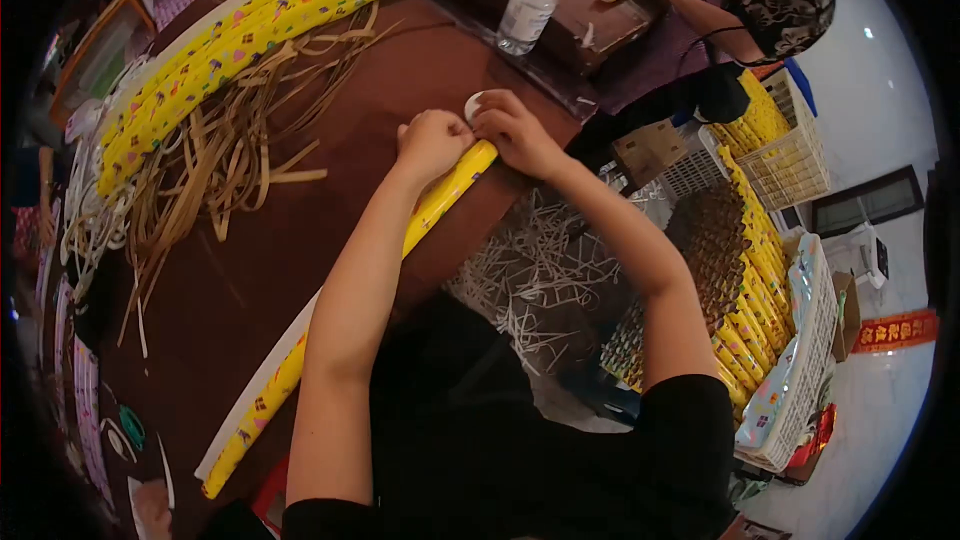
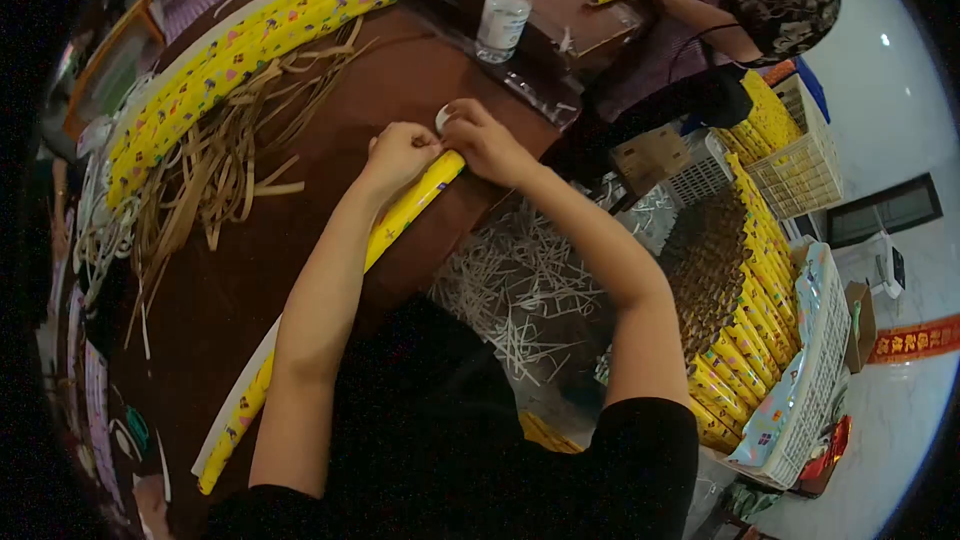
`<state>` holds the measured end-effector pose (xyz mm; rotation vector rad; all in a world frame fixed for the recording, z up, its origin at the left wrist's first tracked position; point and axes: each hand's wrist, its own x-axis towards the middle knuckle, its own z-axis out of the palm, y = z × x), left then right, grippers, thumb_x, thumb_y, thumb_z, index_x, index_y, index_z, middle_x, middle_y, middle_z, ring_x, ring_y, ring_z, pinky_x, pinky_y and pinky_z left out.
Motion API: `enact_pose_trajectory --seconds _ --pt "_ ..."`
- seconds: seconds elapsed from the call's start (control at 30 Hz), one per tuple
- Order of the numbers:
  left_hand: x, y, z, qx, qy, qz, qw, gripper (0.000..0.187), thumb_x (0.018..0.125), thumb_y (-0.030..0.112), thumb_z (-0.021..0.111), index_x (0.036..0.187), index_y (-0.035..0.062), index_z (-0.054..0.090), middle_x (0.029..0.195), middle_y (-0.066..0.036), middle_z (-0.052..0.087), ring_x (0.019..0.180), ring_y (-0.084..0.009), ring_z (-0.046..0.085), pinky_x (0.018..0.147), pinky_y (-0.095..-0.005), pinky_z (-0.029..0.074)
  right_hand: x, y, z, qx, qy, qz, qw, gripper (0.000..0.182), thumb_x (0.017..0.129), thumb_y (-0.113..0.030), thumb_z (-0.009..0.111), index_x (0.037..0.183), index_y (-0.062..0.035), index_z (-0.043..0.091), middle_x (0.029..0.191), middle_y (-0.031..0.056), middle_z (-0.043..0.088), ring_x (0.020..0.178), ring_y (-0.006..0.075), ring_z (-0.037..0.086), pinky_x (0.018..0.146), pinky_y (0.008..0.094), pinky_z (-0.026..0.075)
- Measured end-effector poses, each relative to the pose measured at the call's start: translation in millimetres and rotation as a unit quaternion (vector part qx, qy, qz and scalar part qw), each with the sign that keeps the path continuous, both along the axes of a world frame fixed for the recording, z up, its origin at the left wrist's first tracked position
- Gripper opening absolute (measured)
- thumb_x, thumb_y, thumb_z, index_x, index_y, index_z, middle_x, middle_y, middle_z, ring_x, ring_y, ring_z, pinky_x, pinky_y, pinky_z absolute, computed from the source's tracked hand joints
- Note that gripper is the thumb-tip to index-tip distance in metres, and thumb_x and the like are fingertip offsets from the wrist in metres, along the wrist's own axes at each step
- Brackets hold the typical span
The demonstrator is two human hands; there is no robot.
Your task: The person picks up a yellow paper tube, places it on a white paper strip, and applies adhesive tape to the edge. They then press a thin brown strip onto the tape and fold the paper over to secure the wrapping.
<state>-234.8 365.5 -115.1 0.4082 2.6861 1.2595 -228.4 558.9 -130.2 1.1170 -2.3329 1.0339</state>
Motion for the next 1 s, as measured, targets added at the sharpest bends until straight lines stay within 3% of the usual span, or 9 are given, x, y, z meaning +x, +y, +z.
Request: enact_pose_trajectory --seconds 0.17,0.2,0.3,0.47,0.63,0.67,0.77,0.9,1.0 --pt "6 -1 4 0.071 -0.034 0.012 0.997 0.015 0.079 0.022 0.07 0.083 0.0084 0.073 0.076 -0.004 0.071 0.073 -0.0187 0.067 0.083 -0.0386 0.042 0 -1 4 0.012 -0.054 -0.004 0.998 0.023 0.081 0.003 0.063 0.103 -0.0021 0.063 0.131 0.0192 0.045 0.115 0.0352 0.053 0.092 0.0402 0.048" --pt "4 -2 0 0.109 -0.058 0.007 0.992 0.015 0.079 0.021 0.071 0.083 0.0067 0.073 0.073 -0.002 0.07 0.068 -0.0146 0.066 0.08 -0.0338 0.044 -3 0 3 0.037 -0.026 -0.002 0.999 0.027 0.079 0.008 0.062 0.103 -0.0035 0.062 0.134 0.0179 0.042 0.109 0.0296 0.057 0.09 0.0371 0.049" --pt "4 -2 1 0.146 -0.113 0.02 0.982 0.015 0.077 0.019 0.072 0.083 0.0058 0.072 0.072 -0.002 0.07 0.066 -0.0128 0.066 0.076 -0.0302 0.046 -3 -2 13 0.111 0.017 0.006 0.994 0.026 0.08 0.004 0.062 0.105 -0.0042 0.062 0.136 0.0196 0.041 0.11 0.0293 0.057 0.091 0.0377 0.049" --pt "-2 -2 -11 0.131 -0.039 0.012 0.99 0.016 0.077 0.02 0.074 0.084 0.0052 0.073 0.073 -0.006 0.07 0.069 -0.0185 0.067 0.071 -0.0315 0.049 -9 -1 19 0.14 0.004 -0.005 0.99 0.022 0.083 -0.003 0.062 0.105 -0.0057 0.062 0.14 0.0209 0.036 0.106 0.0289 0.06 0.089 0.0387 0.05" --pt "5 -2 1 0.112 -0.042 0.014 0.993 0.015 0.078 0.021 0.074 0.082 0.0058 0.074 0.072 -0.006 0.07 0.064 -0.0183 0.067 0.073 -0.031 0.049 -5 -5 33 0.186 -0.014 -0.085 0.979 0.019 0.088 -0.011 0.058 0.106 -0.0025 0.06 0.155 0.0215 0.018 0.11 0.0344 0.058 0.088 0.0397 0.051" --pt "6 -1 3 0.095 -0.028 0.013 0.995 0.015 0.078 0.021 0.074 0.081 0.0059 0.074 0.072 -0.006 0.07 0.063 -0.0182 0.067 0.073 -0.0307 0.049 -10 -7 33 0.16 0.04 -0.087 0.982 0.016 0.089 -0.01 0.058 0.104 -0.0021 0.058 0.155 0.0248 0.015 0.094 0.0369 0.065 0.077 0.0426 0.053" --pt "6 1 2 0.088 -0.034 0.02 0.995 0.023 0.077 0.022 0.075 0.094 0.0072 0.073 0.073 -0.006 0.071 0.064 -0.0178 0.067 0.078 -0.0316 0.046 -20 -16 45 0.125 -0.001 -0.135 0.983 0.017 0.091 -0.011 0.058 0.105 -0.0016 0.053 0.154 0.026 0.015 0.092 0.0396 0.064 0.076 0.0444 0.052" --pt "5 2 -2 0.069 0.008 0.029 0.997 0.035 0.076 0.023 0.077 0.107 0.0075 0.069 0.078 -0.006 0.071 0.071 -0.0181 0.068 0.08 -0.0324 0.045 -42 -31 38 0.066 -0.008 -0.187 0.98 0.041 0.086 -0.015 0.069 0.114 -0.0019 0.043 0.153 0.0249 0.019 0.093 0.0439 0.061 0.076 0.0456 0.051" --pt "5 0 -2 0.071 -0.016 0.019 0.997 0.037 0.08 0.03 0.074 0.109 0.0076 0.068 0.08 -0.006 0.071 0.075 -0.0189 0.068 0.075 -0.0337 0.047 -73 -29 9 0.056 0.016 -0.144 0.988 0.054 0.086 -0.023 0.069 0.123 0.0 0.038 0.15 0.0249 0.025 0.097 0.0465 0.06 0.078 0.0471 0.052"
